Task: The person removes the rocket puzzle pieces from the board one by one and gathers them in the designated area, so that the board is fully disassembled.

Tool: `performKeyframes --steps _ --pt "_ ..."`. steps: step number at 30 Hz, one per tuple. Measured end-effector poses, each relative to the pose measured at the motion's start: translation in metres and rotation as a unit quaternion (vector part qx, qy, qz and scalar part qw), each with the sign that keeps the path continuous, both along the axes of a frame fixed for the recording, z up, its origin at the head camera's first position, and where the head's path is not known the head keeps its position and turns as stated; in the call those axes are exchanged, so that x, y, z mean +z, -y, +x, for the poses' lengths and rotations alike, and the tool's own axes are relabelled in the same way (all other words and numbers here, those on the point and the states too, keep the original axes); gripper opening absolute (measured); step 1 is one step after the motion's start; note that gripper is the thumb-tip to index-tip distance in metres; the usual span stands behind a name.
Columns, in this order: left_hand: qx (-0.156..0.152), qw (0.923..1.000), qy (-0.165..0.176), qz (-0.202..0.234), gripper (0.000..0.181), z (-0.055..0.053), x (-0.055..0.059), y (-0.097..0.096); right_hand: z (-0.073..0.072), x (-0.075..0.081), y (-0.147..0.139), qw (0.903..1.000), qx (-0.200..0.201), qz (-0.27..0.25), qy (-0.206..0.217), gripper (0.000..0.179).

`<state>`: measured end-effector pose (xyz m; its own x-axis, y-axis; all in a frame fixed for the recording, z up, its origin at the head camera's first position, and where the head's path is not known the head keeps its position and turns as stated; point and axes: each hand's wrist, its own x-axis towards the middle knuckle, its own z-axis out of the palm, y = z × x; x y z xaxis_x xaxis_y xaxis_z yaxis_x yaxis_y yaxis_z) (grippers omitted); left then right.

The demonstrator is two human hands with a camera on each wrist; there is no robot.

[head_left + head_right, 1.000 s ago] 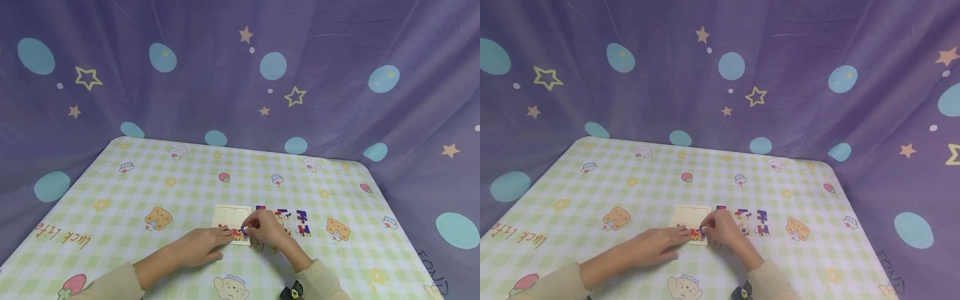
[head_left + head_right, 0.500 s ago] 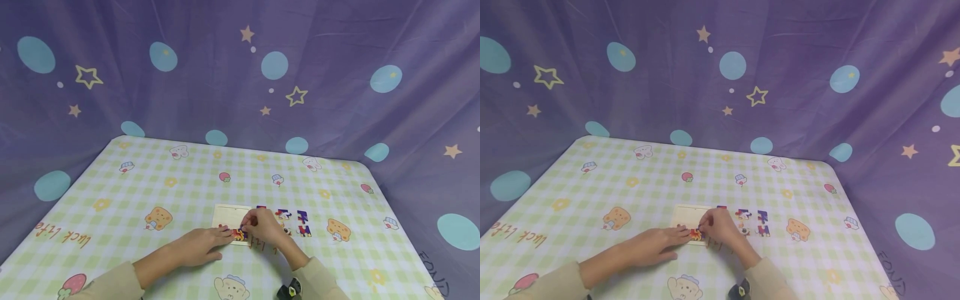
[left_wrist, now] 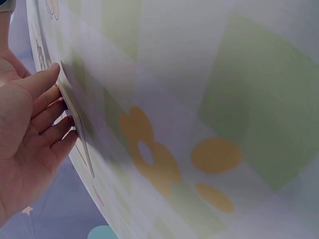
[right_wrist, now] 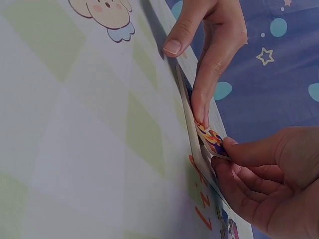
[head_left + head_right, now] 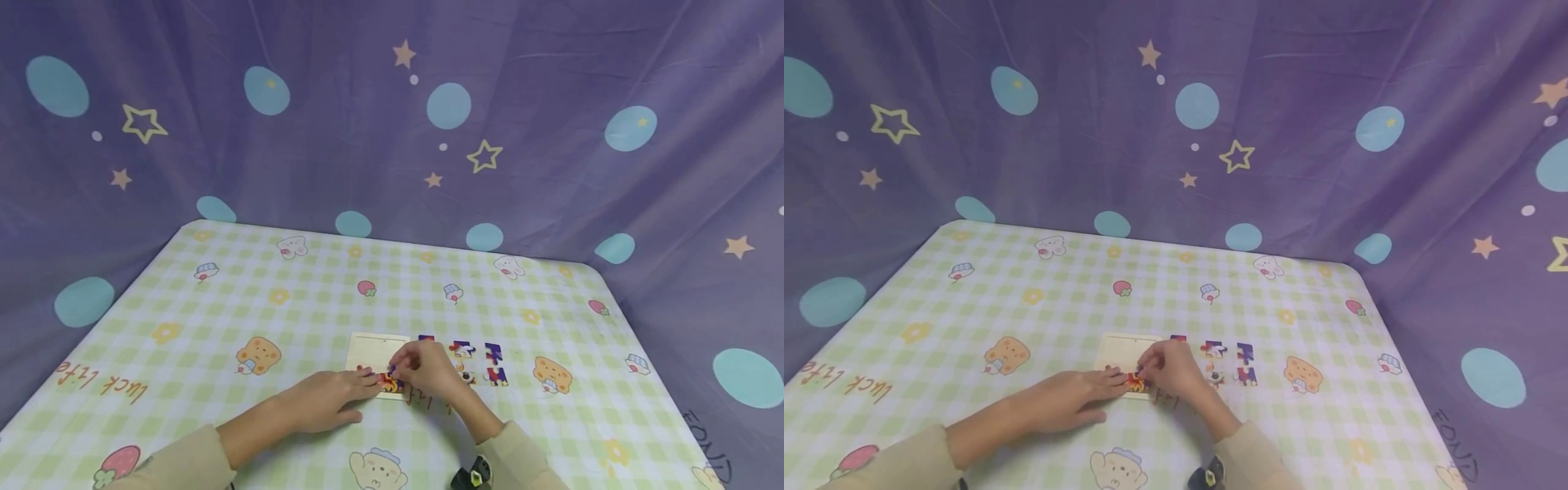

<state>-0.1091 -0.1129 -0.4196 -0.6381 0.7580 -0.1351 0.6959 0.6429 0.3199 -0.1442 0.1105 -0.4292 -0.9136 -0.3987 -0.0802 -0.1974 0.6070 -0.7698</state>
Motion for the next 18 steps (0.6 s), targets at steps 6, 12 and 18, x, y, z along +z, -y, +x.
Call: performKeyframes --steps 6,12,18 --pt "0.003 0.9999 0.009 0.008 0.049 0.001 0.004 0.000 0.002 0.001 -0.001 0.9998 0.007 -0.010 -0.016 0.006" --pt "0.000 0.9999 0.005 0.013 0.049 0.002 0.008 0.000 0.004 0.000 -0.005 0.9997 -0.004 -0.015 -0.019 0.007" --pt "-0.006 0.9999 -0.004 0.012 0.049 0.002 0.008 0.000 0.006 0.004 -0.012 0.9992 -0.029 -0.024 -0.013 0.008"
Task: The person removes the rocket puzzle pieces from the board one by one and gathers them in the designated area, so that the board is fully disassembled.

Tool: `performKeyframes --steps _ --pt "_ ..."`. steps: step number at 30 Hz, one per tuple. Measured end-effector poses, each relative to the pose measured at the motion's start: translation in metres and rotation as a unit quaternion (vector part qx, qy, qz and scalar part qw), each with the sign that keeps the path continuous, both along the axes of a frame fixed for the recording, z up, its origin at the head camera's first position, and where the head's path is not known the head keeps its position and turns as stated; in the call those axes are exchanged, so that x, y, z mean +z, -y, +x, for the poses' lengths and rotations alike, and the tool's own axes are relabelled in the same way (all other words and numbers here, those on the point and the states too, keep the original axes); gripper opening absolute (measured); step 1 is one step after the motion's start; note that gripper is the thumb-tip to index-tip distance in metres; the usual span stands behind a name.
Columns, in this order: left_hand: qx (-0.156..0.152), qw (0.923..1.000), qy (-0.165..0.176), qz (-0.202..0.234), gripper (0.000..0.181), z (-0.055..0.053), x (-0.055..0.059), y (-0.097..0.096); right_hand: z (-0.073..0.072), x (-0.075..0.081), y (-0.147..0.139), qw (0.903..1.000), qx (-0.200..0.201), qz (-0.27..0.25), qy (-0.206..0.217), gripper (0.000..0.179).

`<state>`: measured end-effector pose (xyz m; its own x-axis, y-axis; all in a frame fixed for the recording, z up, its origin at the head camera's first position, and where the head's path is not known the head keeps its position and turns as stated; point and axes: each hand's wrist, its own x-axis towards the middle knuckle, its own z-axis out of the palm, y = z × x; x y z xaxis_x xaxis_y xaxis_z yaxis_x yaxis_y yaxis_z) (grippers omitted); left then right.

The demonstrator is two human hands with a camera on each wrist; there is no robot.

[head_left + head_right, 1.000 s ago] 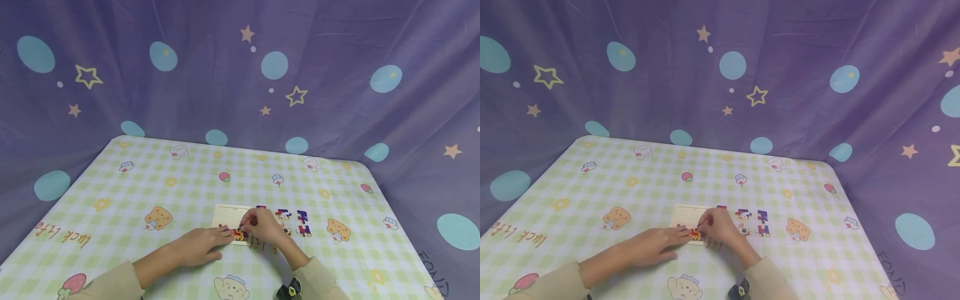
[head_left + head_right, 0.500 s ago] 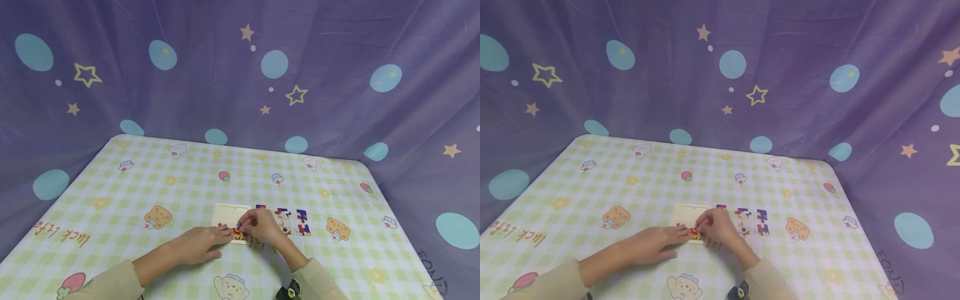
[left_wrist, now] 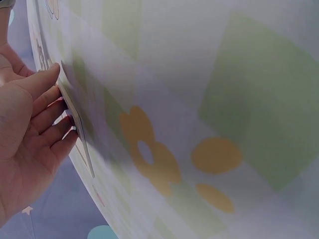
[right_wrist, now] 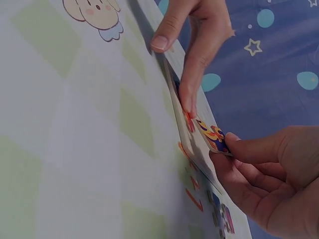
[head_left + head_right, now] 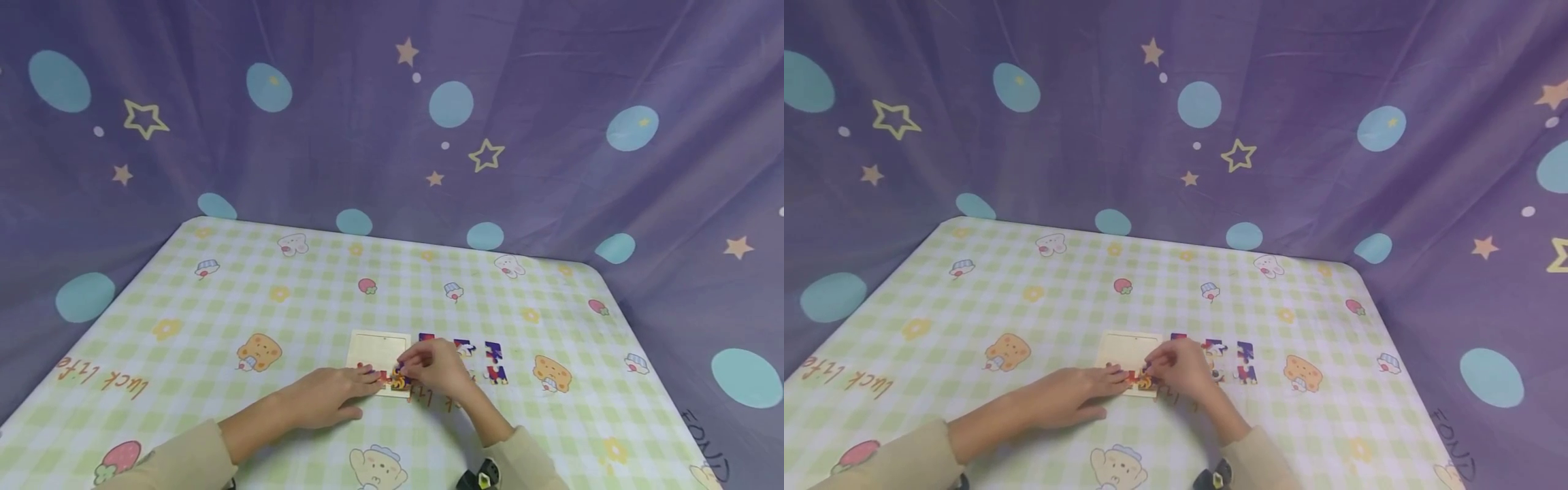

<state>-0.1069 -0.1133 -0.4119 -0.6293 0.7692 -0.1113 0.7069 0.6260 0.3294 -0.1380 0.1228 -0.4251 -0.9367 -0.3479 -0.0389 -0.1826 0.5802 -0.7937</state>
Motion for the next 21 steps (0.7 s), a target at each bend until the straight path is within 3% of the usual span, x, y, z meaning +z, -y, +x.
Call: performKeyframes --steps 21 --pt "0.014 0.9996 0.025 -0.003 0.047 -0.001 -0.001 -0.002 0.012 -0.001 -0.069 0.9965 -0.079 0.019 0.021 0.011"
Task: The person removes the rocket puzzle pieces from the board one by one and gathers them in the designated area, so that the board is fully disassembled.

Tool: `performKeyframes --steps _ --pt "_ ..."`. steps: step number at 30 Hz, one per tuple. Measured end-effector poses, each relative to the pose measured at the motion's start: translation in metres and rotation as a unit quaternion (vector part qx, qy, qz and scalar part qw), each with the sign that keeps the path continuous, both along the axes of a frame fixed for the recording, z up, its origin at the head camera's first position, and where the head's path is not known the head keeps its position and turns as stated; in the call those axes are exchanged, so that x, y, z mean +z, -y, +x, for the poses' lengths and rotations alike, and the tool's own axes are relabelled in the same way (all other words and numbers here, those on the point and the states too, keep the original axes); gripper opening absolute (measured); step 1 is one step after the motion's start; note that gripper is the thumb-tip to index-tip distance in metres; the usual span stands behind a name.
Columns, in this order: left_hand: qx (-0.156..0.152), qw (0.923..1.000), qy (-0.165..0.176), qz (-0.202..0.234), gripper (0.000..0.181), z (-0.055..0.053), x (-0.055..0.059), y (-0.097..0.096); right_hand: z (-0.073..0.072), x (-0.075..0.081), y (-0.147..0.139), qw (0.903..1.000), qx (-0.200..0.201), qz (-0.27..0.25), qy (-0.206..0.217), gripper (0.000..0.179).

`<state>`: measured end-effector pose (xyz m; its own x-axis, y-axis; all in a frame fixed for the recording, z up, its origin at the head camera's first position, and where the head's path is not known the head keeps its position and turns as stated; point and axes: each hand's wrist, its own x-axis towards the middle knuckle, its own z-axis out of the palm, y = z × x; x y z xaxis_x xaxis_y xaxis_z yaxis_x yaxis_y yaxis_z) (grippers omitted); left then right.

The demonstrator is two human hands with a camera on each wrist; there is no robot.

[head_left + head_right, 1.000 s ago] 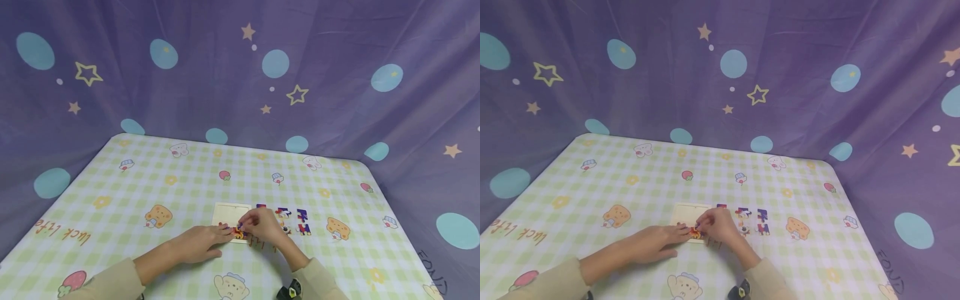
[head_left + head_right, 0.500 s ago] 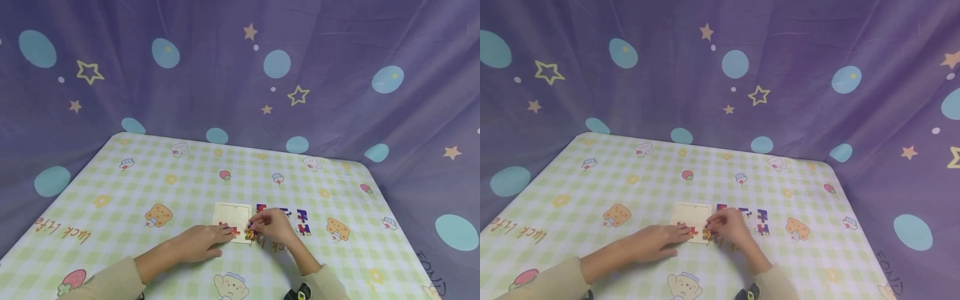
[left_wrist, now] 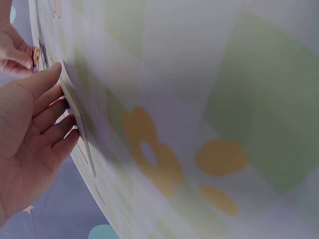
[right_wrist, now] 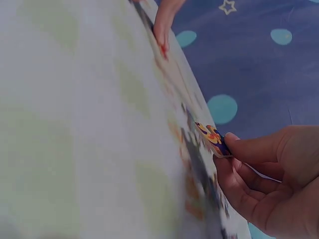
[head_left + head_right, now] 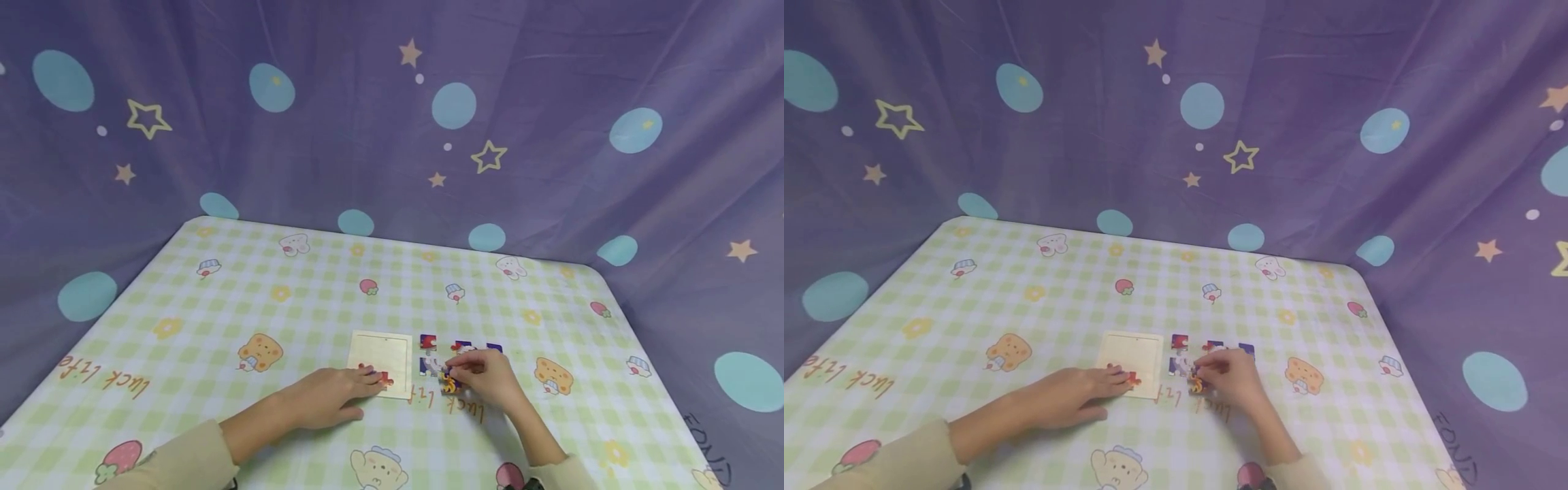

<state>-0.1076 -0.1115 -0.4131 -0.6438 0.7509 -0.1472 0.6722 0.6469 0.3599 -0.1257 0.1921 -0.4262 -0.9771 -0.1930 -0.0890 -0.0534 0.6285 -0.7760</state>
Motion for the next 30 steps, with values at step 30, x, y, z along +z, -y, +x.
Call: performKeyframes --steps 30 --pt "0.003 1.0000 0.004 0.002 0.047 -0.001 -0.003 0.001 0.031 -0.005 -0.078 0.9951 -0.083 0.027 0.046 0.016"
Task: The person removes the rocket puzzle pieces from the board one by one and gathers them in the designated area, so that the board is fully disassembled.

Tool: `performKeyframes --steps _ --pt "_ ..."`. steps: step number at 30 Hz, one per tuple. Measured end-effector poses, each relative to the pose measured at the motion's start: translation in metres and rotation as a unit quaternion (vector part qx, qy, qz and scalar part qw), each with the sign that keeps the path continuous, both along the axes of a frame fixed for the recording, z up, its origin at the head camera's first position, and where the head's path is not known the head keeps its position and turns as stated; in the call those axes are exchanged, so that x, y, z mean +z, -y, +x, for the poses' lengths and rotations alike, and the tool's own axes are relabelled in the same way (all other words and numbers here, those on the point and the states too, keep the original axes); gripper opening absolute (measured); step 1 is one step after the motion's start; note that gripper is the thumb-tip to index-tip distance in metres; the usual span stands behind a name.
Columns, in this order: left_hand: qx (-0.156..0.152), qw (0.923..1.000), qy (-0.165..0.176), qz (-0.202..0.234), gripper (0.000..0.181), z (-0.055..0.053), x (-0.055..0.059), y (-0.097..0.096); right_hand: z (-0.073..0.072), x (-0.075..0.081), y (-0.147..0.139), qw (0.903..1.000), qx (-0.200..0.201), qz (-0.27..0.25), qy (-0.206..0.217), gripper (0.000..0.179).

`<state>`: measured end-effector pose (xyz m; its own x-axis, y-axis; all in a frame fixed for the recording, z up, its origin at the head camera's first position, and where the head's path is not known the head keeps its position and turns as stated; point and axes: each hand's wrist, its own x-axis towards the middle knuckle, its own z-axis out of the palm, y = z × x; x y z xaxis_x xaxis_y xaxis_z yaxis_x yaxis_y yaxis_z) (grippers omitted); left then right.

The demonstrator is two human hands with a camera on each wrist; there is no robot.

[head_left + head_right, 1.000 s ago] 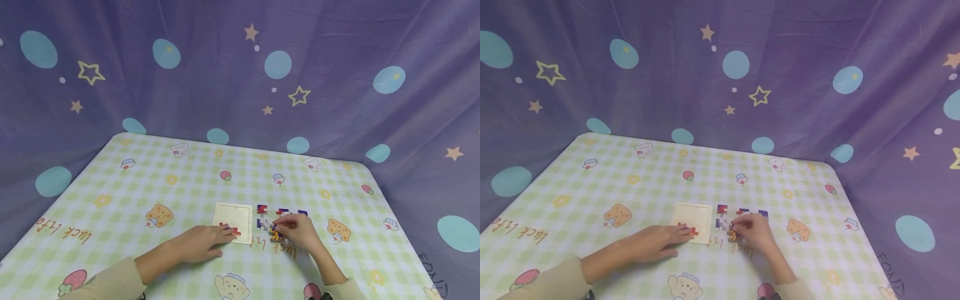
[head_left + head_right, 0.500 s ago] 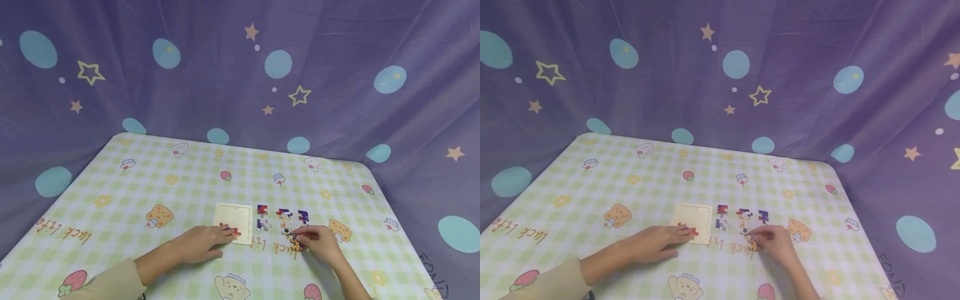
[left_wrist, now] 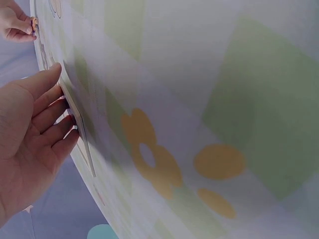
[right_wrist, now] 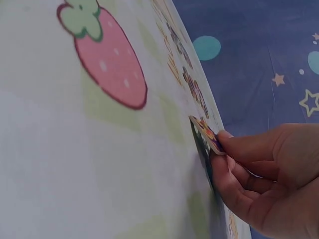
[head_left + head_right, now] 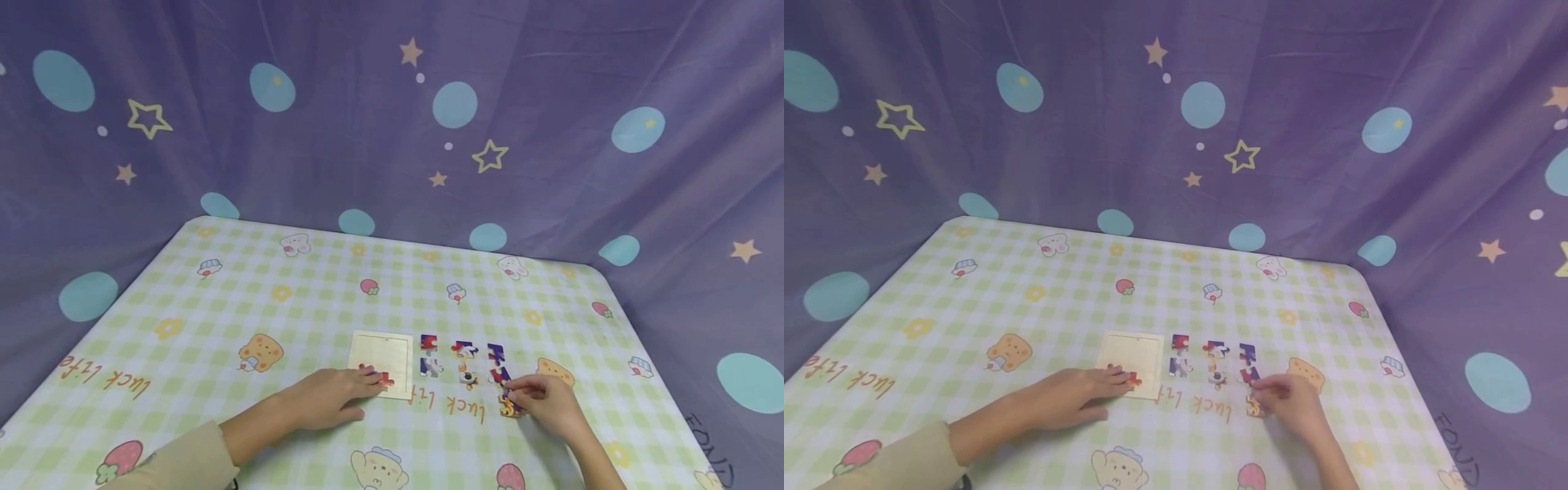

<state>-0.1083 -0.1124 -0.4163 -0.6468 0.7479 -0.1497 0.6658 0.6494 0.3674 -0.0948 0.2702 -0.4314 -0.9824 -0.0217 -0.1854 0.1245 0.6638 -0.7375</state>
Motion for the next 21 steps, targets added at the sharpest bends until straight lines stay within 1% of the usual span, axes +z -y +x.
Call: performKeyframes --steps 6,14,18,21 --pt "0.000 1.0000 0.000 0.000 0.046 0.0004 0.0017 -0.0004 0.0013 -0.0013 -0.0053 0.9994 0.034 -0.002 -0.004 0.018" --pt "-0.001 1.0000 0.000 0.003 0.046 0.0012 0.0025 -0.0003 -0.0017 -0.0011 -0.0010 0.9976 0.067 0.007 -0.014 0.019" --pt "0.000 1.0000 0.001 0.004 0.046 0.0012 0.0023 -0.0004 -0.0015 -0.0007 0.0005 0.9977 0.066 0.008 -0.010 0.019" --pt "-0.001 1.0000 0.002 0.005 0.046 0.0013 0.0023 -0.0002 -0.0015 -0.0007 0.0014 0.9982 0.058 0.015 -0.009 0.017"
